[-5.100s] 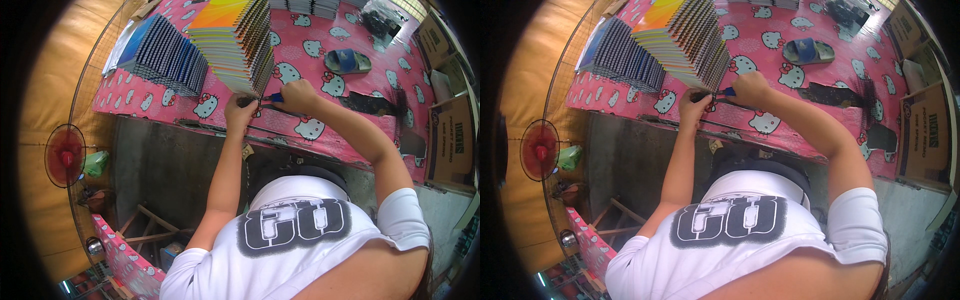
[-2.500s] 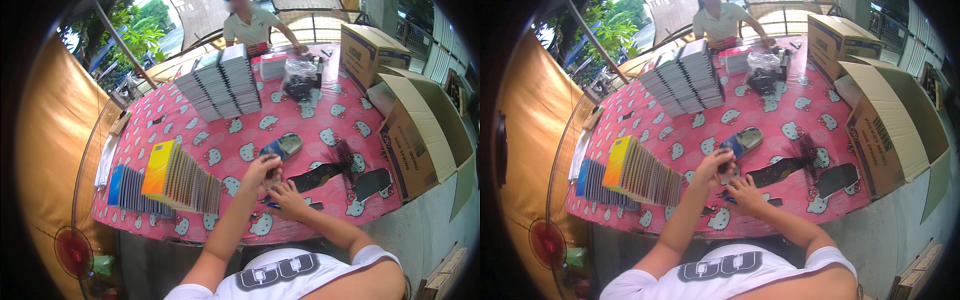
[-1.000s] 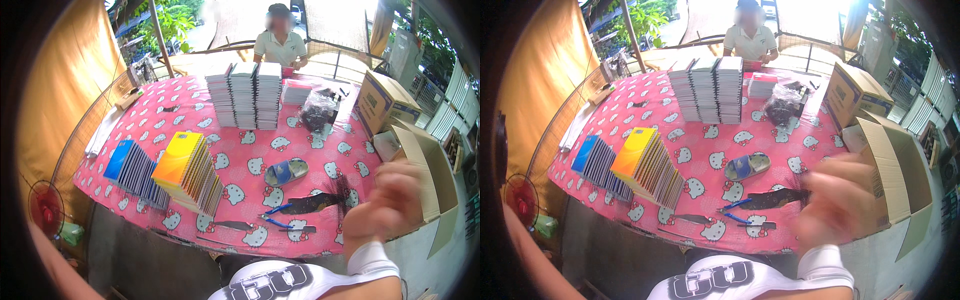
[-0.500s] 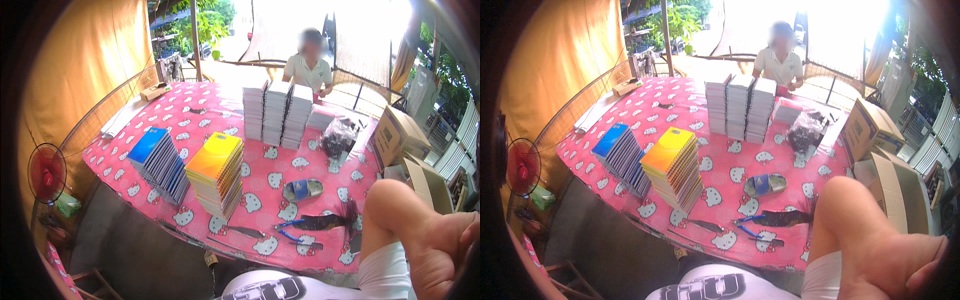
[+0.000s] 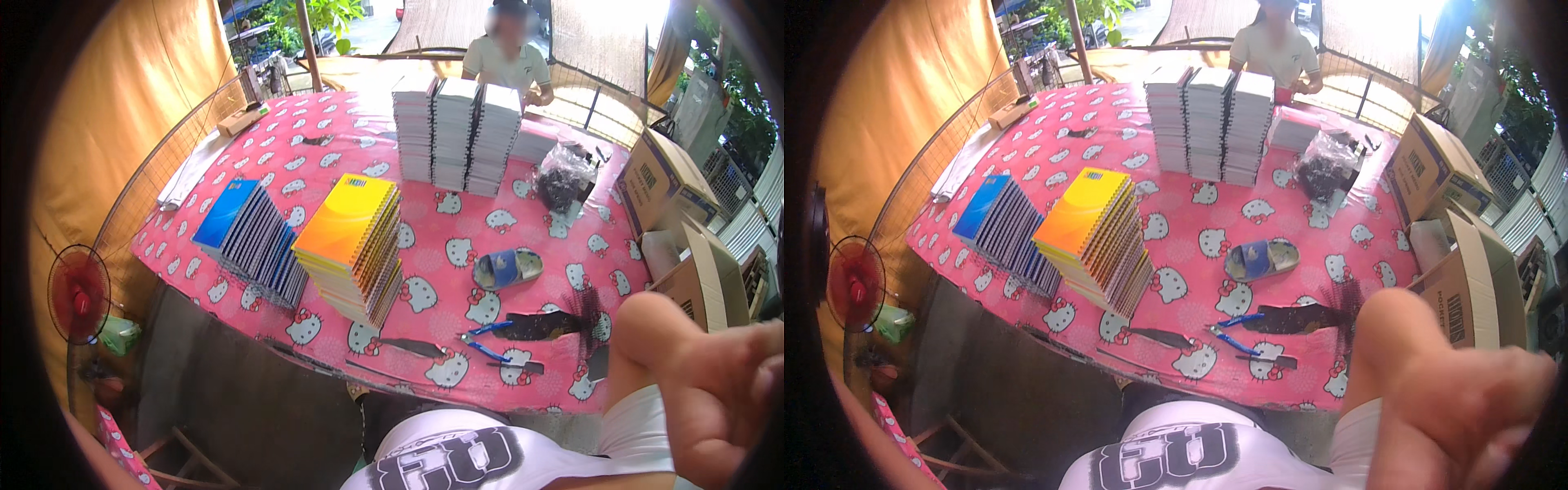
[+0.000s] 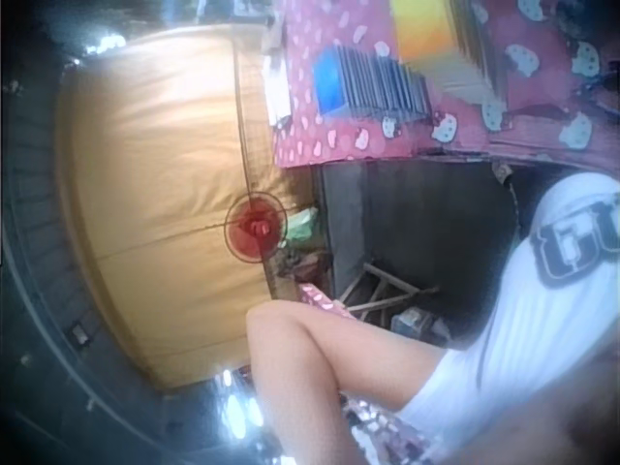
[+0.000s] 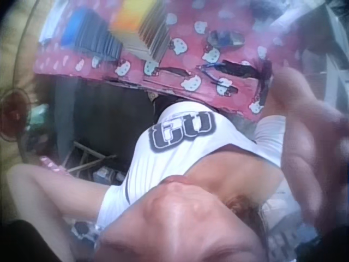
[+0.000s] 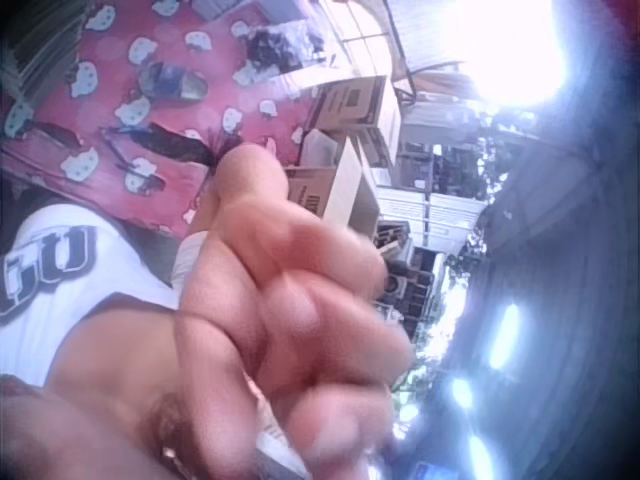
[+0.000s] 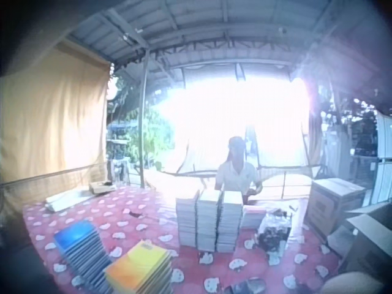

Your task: The person binds stacks of paper and covers into notebooks by manually aligning them and inserting a spiral binding through the pre-punched holes, then uses pliers to cut the excess binding.

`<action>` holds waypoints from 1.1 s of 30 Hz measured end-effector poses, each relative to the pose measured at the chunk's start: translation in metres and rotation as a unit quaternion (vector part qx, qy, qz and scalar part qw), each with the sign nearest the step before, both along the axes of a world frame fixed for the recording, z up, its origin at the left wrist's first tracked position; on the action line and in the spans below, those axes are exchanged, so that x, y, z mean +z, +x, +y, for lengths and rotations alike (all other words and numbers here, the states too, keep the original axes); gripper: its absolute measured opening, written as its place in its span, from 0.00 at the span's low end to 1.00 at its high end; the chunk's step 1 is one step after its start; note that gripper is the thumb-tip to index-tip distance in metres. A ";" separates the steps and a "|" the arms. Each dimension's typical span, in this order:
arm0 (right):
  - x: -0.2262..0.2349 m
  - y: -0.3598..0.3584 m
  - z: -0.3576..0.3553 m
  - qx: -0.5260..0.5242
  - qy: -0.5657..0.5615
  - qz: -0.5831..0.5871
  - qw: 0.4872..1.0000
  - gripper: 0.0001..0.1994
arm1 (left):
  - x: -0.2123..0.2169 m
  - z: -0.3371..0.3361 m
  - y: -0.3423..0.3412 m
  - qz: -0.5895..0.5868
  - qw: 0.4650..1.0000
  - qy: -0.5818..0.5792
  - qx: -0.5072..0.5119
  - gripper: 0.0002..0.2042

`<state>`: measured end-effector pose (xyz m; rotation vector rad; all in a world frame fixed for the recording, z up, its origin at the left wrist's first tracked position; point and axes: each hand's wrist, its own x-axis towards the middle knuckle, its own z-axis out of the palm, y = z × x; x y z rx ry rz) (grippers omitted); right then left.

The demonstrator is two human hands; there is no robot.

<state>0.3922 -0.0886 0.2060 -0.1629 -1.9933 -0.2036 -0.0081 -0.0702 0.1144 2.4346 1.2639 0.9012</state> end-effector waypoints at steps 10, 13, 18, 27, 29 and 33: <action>-0.288 -0.026 0.094 -0.197 -0.358 -0.295 0.863 0.38 | 0.051 0.005 0.015 -0.143 0.989 -0.024 -0.039 0.32; -0.344 -0.001 0.089 -0.263 -0.413 -0.355 0.797 0.40 | 0.043 0.060 0.031 -0.263 0.963 -0.036 -0.046 0.33; -0.354 0.001 0.083 -0.265 -0.395 -0.339 0.811 0.34 | 0.030 0.142 0.071 -0.114 0.992 0.011 0.046 0.35; -0.235 -0.091 0.130 -0.060 -0.471 -0.148 0.868 0.20 | -0.019 0.166 0.070 0.195 0.973 -0.076 0.099 0.25; -0.211 -0.109 0.134 -0.052 -0.393 -0.110 0.912 0.21 | -0.022 0.166 0.071 0.161 0.981 -0.060 0.085 0.22; -0.191 -0.136 0.141 -0.032 -0.311 -0.050 0.949 0.24 | -0.036 0.175 0.063 0.076 0.996 -0.018 0.031 0.19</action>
